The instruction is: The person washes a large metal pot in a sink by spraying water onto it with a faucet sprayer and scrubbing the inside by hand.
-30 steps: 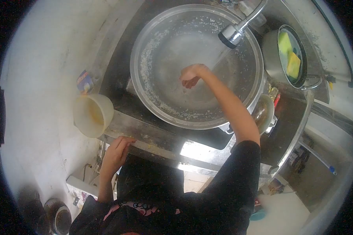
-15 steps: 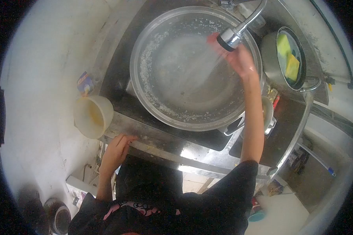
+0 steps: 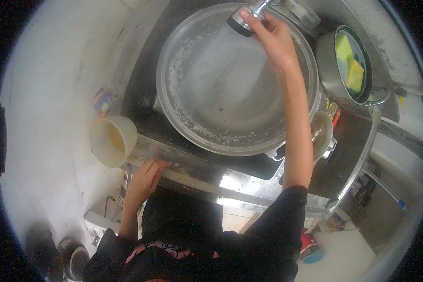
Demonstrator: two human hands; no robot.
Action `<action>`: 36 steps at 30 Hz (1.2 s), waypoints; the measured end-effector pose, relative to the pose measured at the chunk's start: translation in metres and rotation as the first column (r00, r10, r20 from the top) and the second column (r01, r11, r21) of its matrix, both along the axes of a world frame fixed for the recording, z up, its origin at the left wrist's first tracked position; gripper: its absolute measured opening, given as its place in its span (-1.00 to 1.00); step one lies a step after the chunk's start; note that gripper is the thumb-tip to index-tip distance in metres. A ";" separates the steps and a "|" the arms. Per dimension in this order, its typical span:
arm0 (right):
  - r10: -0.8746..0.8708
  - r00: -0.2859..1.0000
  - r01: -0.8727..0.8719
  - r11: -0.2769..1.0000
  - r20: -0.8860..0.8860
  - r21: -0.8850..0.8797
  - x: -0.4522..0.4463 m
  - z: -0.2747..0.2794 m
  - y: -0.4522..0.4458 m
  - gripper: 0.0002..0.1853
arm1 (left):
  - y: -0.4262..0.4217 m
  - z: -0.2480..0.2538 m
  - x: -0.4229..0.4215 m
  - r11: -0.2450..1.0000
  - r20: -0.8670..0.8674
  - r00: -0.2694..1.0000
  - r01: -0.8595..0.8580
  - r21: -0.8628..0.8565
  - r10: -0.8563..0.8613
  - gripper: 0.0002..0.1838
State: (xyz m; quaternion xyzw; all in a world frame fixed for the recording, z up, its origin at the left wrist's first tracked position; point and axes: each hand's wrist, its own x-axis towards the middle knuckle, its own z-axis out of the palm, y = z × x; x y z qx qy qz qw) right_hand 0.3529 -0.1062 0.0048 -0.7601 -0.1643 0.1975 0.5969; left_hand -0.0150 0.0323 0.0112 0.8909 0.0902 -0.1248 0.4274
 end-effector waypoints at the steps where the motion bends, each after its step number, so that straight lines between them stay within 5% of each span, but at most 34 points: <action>1: 0.014 1.000 -0.014 1.000 -0.011 0.014 -0.001 0.003 0.002 -0.38 | 0.001 -0.001 0.000 1.000 0.013 1.000 -0.002 0.000 0.002 -0.76; 18: -0.038 0.994 0.043 0.998 -0.107 0.052 -0.006 0.001 -0.009 -0.50 | -0.004 -0.018 0.015 0.995 0.067 0.997 0.032 0.091 -0.038 -0.76; 20: -0.043 0.996 0.049 0.996 -0.080 0.073 -0.007 -0.001 -0.008 -0.45 | -0.006 -0.025 0.030 0.985 0.224 0.968 -0.143 0.101 0.118 -0.78; 23: -0.070 0.993 0.079 0.992 -0.098 0.093 -0.011 0.003 -0.005 -0.44 | -0.001 -0.045 0.057 0.932 0.139 0.921 -0.357 -0.063 0.363 -0.77; 26: -0.079 0.993 0.086 0.993 -0.090 0.084 -0.008 0.004 -0.007 -0.45 | 0.005 -0.085 0.089 0.900 0.280 0.877 -0.428 0.084 0.391 -0.75; 28: -0.082 0.987 0.105 0.980 -0.139 0.166 0.000 0.002 -0.006 -0.47 | 0.012 -0.108 0.106 0.928 0.274 0.908 -0.356 0.108 0.316 -0.73; 30: -0.069 0.989 0.095 0.976 -0.131 0.198 0.002 0.005 -0.004 -0.47 | 0.012 -0.125 0.124 0.937 -0.025 0.946 -0.323 -0.131 0.323 -0.67; 31: -0.051 0.992 0.078 0.969 -0.120 0.232 0.001 0.006 -0.002 -0.47 | 0.005 -0.135 0.138 0.663 -0.276 0.846 -0.530 -0.528 0.456 -0.64; 32: -0.050 0.991 0.077 0.969 -0.122 0.235 -0.002 0.005 0.000 -0.47 | -0.003 -0.142 0.152 0.194 -0.546 0.720 -0.664 -0.722 0.429 -0.61; 33: -0.063 0.991 0.086 0.978 -0.121 0.188 -0.003 0.004 0.003 -0.46 | -0.006 -0.145 0.163 0.197 -0.541 0.721 -0.661 -0.724 0.433 -0.61; 36: -0.074 0.993 0.085 0.989 -0.088 0.120 -0.013 0.000 0.004 -0.44 | -0.016 -0.152 0.190 -0.150 -0.720 0.564 -0.736 -0.661 0.405 -0.57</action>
